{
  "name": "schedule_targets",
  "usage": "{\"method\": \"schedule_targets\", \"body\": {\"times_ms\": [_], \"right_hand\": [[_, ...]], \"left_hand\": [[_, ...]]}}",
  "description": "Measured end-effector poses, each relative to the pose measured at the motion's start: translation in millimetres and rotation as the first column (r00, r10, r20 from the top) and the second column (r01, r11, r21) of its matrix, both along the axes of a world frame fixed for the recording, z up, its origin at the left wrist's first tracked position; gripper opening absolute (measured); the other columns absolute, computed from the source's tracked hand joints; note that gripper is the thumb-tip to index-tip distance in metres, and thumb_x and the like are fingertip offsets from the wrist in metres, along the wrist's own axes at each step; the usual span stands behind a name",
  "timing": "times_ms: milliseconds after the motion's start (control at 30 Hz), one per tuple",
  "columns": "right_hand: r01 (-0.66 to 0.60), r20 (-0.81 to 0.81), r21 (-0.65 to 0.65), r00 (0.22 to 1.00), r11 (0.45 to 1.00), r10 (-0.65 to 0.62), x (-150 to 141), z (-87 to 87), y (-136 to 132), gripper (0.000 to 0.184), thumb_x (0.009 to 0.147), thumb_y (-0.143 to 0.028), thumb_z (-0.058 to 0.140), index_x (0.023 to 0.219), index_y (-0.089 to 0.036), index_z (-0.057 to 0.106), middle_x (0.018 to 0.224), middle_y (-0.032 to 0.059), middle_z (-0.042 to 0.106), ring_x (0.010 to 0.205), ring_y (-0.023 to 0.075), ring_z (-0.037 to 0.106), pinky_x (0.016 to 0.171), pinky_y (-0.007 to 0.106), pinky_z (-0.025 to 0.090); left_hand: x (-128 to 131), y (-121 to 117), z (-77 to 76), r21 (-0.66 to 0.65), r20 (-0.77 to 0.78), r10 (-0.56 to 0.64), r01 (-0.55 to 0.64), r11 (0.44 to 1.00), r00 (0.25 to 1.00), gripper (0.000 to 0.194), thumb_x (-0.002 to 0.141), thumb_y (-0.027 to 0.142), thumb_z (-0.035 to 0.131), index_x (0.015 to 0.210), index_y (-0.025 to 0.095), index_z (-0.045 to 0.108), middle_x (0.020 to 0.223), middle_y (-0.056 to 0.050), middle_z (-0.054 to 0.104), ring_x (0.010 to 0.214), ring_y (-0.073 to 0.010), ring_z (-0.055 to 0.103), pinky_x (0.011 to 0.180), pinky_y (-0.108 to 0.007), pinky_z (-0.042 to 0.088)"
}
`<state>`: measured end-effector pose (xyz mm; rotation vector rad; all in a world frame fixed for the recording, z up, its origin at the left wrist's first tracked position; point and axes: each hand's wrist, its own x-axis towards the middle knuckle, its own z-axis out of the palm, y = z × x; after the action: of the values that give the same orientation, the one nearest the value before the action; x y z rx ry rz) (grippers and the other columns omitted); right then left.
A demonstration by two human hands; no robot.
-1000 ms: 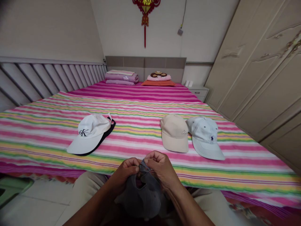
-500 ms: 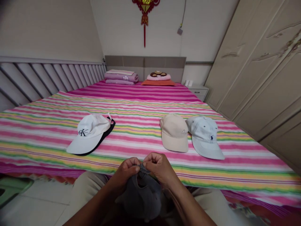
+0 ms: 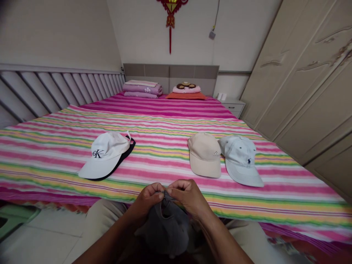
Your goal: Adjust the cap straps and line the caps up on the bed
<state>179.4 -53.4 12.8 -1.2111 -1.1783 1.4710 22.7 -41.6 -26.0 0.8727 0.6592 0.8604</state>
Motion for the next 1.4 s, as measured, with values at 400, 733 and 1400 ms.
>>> {"method": "schedule_targets", "body": {"times_ms": [400, 733, 1400], "right_hand": [[0.058, 0.277, 0.391, 0.944, 0.919, -0.178, -6, -1.2, -7, 0.015, 0.070, -0.031, 0.061, 0.076, -0.018, 0.058, 0.072, 0.0022, 0.059, 0.067, 0.0161, 0.055, 0.058, 0.028, 0.043], [-0.314, 0.532, 0.847, 0.515, 0.429, -0.672, -19, -0.4, -24, 0.009, 0.076, -0.018, 0.056, 0.085, -0.020, 0.058, 0.102, 0.0103, 0.063, 0.097, 0.0237, 0.056, 0.093, 0.048, 0.034], [-0.048, 0.326, 0.844, 0.836, 0.534, -0.441, -24, 3.1, -34, 0.018, 0.082, -0.015, 0.045, 0.096, -0.024, 0.052, 0.109, 0.0076, 0.058, 0.104, 0.0209, 0.051, 0.089, 0.040, 0.037]], "left_hand": [[0, -2, 2.2, 0.028, -0.026, -0.026, 0.027, 0.999, 0.999, 0.026, 0.060, 0.031, 0.071, 0.068, 0.014, 0.053, 0.058, 0.001, 0.057, 0.049, -0.0087, 0.050, 0.050, -0.021, 0.033], [-1, 1, -2.9, 0.026, 0.036, 0.042, -0.043, 0.999, 0.998, 0.023, 0.061, 0.027, 0.071, 0.072, 0.012, 0.058, 0.061, -0.001, 0.060, 0.054, -0.0095, 0.053, 0.055, -0.021, 0.036], [2, -8, 11.6, 0.053, 0.044, 0.029, -0.032, 0.998, 0.999, 0.013, 0.062, 0.021, 0.069, 0.066, 0.014, 0.059, 0.059, 0.001, 0.058, 0.052, -0.0082, 0.049, 0.053, -0.021, 0.036]]}}
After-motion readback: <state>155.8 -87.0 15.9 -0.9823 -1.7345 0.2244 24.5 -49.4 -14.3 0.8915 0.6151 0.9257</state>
